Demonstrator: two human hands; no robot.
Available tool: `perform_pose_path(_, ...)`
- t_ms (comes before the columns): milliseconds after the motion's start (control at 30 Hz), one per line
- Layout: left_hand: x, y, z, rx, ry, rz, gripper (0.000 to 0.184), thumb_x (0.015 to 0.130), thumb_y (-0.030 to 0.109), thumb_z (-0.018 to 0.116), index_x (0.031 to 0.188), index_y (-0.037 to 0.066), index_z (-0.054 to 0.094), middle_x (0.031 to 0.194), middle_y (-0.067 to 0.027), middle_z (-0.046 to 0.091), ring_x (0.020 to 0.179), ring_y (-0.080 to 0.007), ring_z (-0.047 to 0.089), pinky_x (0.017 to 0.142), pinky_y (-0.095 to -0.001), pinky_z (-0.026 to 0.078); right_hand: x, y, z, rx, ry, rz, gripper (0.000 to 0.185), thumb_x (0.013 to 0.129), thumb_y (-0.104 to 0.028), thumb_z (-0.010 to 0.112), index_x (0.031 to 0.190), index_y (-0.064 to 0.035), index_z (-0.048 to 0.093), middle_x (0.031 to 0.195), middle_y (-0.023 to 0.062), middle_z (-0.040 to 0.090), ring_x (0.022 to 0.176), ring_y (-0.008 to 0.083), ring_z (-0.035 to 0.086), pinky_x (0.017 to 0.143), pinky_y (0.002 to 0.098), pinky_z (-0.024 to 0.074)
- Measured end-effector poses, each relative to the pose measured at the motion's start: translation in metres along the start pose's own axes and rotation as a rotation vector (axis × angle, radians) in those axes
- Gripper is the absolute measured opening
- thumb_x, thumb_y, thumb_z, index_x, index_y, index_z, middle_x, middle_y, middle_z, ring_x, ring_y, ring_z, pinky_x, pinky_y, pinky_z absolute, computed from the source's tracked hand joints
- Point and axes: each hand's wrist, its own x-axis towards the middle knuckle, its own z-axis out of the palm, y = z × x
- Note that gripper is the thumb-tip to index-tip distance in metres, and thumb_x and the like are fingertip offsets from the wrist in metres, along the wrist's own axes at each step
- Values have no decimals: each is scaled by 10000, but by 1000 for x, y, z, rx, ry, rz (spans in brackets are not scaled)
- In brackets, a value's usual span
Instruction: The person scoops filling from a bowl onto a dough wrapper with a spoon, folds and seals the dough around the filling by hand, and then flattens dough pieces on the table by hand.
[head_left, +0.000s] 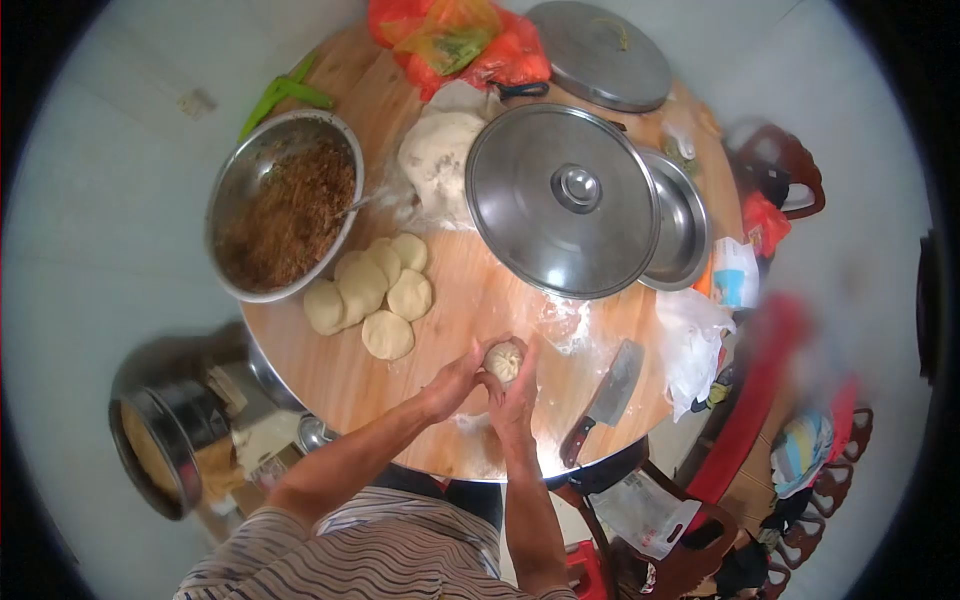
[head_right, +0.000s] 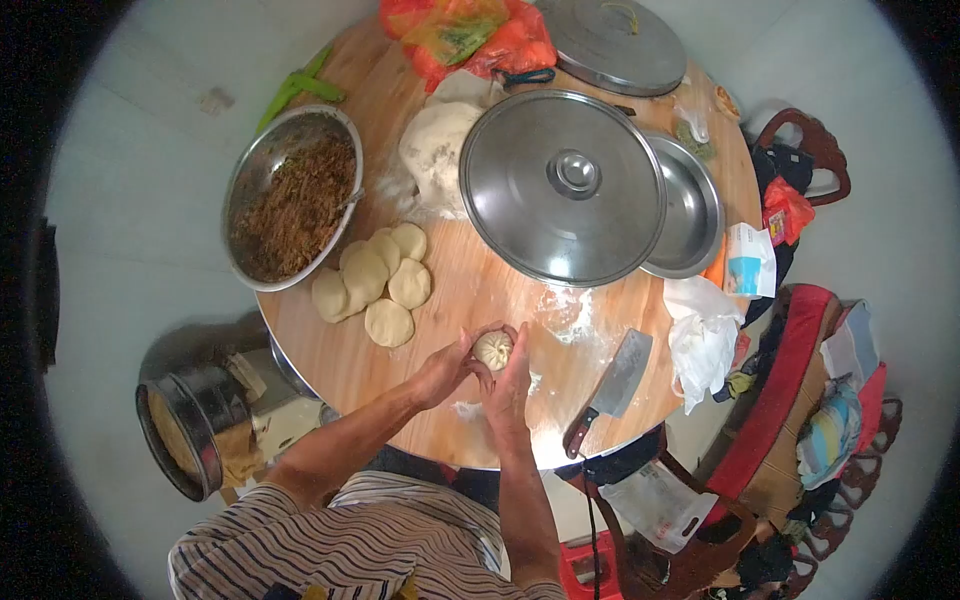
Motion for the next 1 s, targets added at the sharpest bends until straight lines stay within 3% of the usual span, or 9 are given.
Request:
perform_pose_path(133, 12, 5, -19, 389, 78, 10, 882, 1048, 723, 316, 1606, 42, 370, 1490, -104, 513, 1266, -208, 548, 1106, -382, 432, 13, 16, 7, -247, -46, -110, 915, 864, -160, 841, 1570, 35, 293, 1321, 220, 607, 1237, 404, 589, 1028, 469, 495)
perform_pose_path(267, 56, 5, -35, 338, 111, 101, 810, 1083, 654, 336, 1599, 32, 384, 1524, -106, 489, 1339, -217, 492, 1143, -379, 401, 59, 33, 20, -254, 56, -67, 821, 870, -143, 826, 1534, 18, 370, 1337, 243, 592, 1228, 444, 578, 1014, 494, 489)
perform_pose_path(500, 131, 18, -59, 194, 205, 307, 470, 1132, 237, 433, 1525, -17, 474, 1479, -98, 553, 1337, -206, 509, 1174, -333, 354, 138, 59, 31, -383, 264, -237, 576, 829, -190, 859, 1308, 13, 613, 1270, 283, 653, 1184, 508, 592, 977, 536, 481)
perform_pose_path(600, 164, 7, -81, 290, -33, 454, 418, 1112, 194, 483, 1476, -8, 515, 1448, -58, 569, 1308, -192, 533, 1142, -328, 400, 158, 82, 30, -385, 299, -162, 479, 877, -186, 787, 1271, 34, 626, 1254, 279, 656, 1160, 490, 605, 986, 530, 475)
perform_pose_path(800, 176, 2, -50, 512, 251, 399, 316, 1059, 41, 517, 1361, 6, 605, 1283, -73, 658, 1239, -188, 579, 1103, -324, 424, 156, 104, 24, -453, 460, -283, 306, 943, -53, 685, 1234, 27, 635, 1079, 202, 699, 1005, 369, 685, 895, 462, 531)
perform_pose_path(867, 170, -7, -41, 454, 211, 471, 335, 1067, 23, 491, 1388, 11, 585, 1316, -75, 642, 1252, -189, 565, 1107, -332, 417, 154, 116, 28, 193, 422, 106, 420, 1050, -341, 587, 1253, 24, 628, 1256, 188, 655, 1144, 310, 621, 909, 446, 514)
perform_pose_path(900, 166, -10, -34, 458, 203, 472, 335, 1067, 23, 491, 1388, 11, 585, 1316, -75, 642, 1252, -189, 565, 1107, -332, 417, 150, 97, 26, 194, 430, 104, 420, 1050, -341, 587, 1253, 24, 628, 1256, 188, 655, 1144, 310, 621, 909, 446, 514)
perform_pose_path(967, 157, -10, -18, 251, 196, 315, 334, 1062, -18, 456, 1366, -14, 594, 1412, -121, 590, 1326, -232, 524, 1156, -360, 378, 144, 36, 19, 827, 697, 358, 527, 1085, -451, 497, 1298, 18, 611, 1273, 162, 629, 1182, 263, 590, 934, 440, 505)
perform_pose_path(1000, 159, -12, -13, 261, 155, 362, 332, 1075, 23, 463, 1386, -15, 572, 1410, -136, 593, 1325, -237, 531, 1143, -365, 390, 143, 40, 17, 824, 699, 360, 527, 1085, -451, 497, 1298, 18, 611, 1273, 162, 629, 1182, 263, 590, 934, 440, 505)
